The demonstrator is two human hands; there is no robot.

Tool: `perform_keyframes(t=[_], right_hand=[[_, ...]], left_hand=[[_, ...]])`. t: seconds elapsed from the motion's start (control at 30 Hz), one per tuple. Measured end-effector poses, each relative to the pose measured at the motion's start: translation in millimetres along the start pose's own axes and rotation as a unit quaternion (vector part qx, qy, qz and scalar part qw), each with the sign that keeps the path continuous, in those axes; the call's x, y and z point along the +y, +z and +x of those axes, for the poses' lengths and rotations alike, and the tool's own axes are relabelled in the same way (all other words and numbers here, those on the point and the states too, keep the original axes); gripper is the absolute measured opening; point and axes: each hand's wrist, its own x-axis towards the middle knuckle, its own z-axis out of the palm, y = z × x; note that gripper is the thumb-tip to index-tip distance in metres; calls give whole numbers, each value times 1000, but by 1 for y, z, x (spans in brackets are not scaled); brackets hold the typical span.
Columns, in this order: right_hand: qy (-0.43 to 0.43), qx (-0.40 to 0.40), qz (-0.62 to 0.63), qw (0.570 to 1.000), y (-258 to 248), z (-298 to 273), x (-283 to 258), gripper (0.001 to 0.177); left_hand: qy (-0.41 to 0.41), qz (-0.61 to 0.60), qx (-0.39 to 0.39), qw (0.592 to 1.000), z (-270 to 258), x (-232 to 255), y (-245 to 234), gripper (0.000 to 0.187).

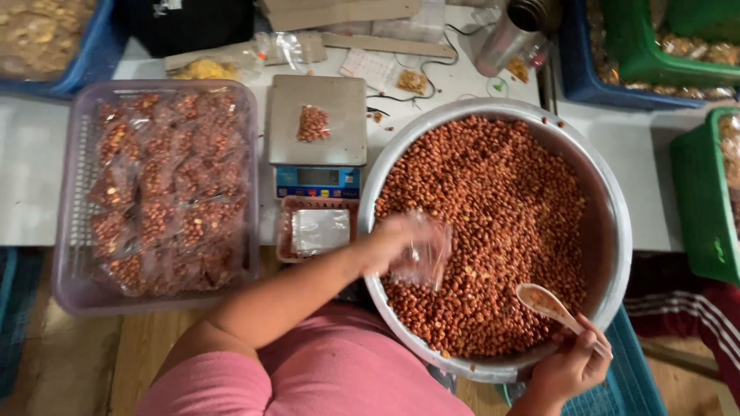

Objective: Scooping peanuts from a large basin, weighing them on a digital scale, and placing them into small plastic bags for packaging.

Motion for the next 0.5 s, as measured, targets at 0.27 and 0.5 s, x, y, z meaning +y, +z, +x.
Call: perform_keyframes(t=[0.27, 0.5], right_hand=[[11, -16, -16, 1000, 5, 0, -21, 22], [97, 31, 8, 995, 17, -1, -34, 17]], left_hand=[[244, 621, 391, 633, 6, 75, -173, 18], [407, 618, 419, 526, -4, 38, -194, 14]])
